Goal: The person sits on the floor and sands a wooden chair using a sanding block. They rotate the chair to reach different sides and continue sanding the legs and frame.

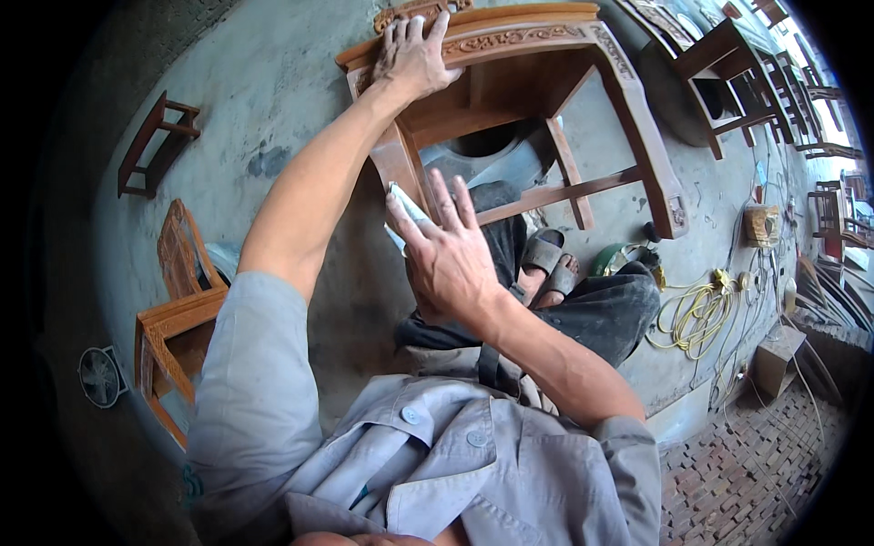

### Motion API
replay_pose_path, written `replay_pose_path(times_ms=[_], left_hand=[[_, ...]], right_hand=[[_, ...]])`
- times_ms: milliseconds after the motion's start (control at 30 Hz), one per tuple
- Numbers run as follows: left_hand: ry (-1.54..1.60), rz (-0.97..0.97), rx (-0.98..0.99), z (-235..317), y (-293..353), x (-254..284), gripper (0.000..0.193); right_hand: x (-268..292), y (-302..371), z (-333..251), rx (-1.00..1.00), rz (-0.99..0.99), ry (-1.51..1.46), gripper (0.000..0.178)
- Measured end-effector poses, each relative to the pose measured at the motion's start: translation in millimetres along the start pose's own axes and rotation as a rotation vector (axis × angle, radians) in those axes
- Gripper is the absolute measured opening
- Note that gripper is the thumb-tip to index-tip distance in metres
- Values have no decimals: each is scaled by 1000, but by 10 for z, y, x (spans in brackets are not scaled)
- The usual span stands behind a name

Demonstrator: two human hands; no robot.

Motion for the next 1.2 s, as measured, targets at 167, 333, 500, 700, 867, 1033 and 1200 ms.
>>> replay_pose_path(times_ms=[167, 333, 500, 700, 867, 1033, 1200], left_hand=[[130, -24, -36, 22, 13, 142, 92], [1173, -63, -59, 704, 598, 597, 56], [2010, -712, 11, 1413, 2269, 1052, 57], [1960, -422, 500, 1575, 2358, 1182, 36], [2143, -357, 602, 1509, 2447, 1297, 24], [2052, -419, 546, 1351, 2467, 1299, 34], [1202, -444, 116, 1085, 2260, 1823, 56]], right_hand=[[257, 748, -199, -26, -131, -192, 63], [509, 1218, 499, -719, 319, -1283, 33], [403, 1055, 451, -736, 497, -1711, 33], [400, 1053, 367, -717, 484, -1731, 29], [305, 1084, 468, -745, 488, -1705, 27], [292, 1090, 501, -702, 412, -1661, 27], [764, 1022, 394, 21, 294, -292, 14]])
Point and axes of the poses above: each hand's wrist, its own y-axis away from the middle knuckle, its own x-axis out of the back of the hand, z = x × y, the point moved 3 cm from there along -y, towards the middle knuckle, and after that the axes turned 4 degrees about -z, right-handed, at the moved point
